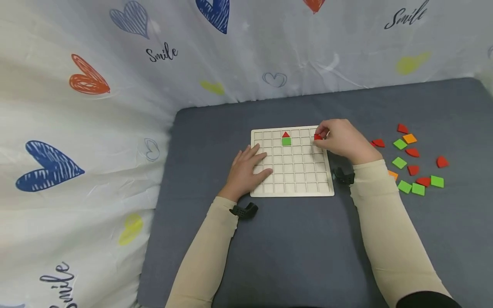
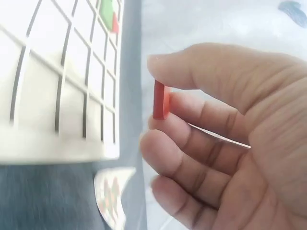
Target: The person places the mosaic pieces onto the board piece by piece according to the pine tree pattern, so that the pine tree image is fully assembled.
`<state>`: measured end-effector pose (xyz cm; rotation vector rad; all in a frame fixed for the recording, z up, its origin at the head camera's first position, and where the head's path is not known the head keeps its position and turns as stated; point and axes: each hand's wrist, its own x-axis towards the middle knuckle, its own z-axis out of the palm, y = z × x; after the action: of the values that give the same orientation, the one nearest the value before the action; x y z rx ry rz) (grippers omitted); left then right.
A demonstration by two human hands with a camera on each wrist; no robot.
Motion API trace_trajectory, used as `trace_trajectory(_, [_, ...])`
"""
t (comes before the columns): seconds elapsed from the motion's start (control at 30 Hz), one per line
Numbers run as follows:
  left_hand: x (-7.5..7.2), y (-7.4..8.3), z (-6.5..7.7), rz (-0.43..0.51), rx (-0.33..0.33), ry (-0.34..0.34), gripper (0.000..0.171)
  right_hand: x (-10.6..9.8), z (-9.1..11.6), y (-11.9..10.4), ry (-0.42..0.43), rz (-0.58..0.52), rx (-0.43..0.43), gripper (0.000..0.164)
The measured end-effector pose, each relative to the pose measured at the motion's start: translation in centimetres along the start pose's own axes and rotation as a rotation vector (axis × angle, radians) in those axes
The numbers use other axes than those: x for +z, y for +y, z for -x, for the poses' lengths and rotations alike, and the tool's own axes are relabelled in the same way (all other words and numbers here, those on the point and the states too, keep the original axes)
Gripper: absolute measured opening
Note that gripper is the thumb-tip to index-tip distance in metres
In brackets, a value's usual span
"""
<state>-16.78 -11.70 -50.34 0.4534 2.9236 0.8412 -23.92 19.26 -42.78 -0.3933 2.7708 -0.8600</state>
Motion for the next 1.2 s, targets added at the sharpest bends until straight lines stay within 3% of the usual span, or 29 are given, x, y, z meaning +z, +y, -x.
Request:
trace_trajectory(0.27, [0.2, -0.2, -0.1, -0.012, 0.002, 0.002, 0.062, 1.9, -2.2, -0.9, -0.012, -0.034, -0.023, 0.021])
trace_trajectory(0.63, [0.3, -0.5, -0.2, -0.034, -0.007, -0.003, 0.061, 4.4, -3.6, -1.7, -0.060, -0.075, -0.014, 0.024])
trace_trajectory(1.2, [0.1, -0.5, -0.1, -0.012, 0.000, -0.002, 0.058, 5.2, -4.6, -1.4, -0.082, -0.078, -0.029, 0.029])
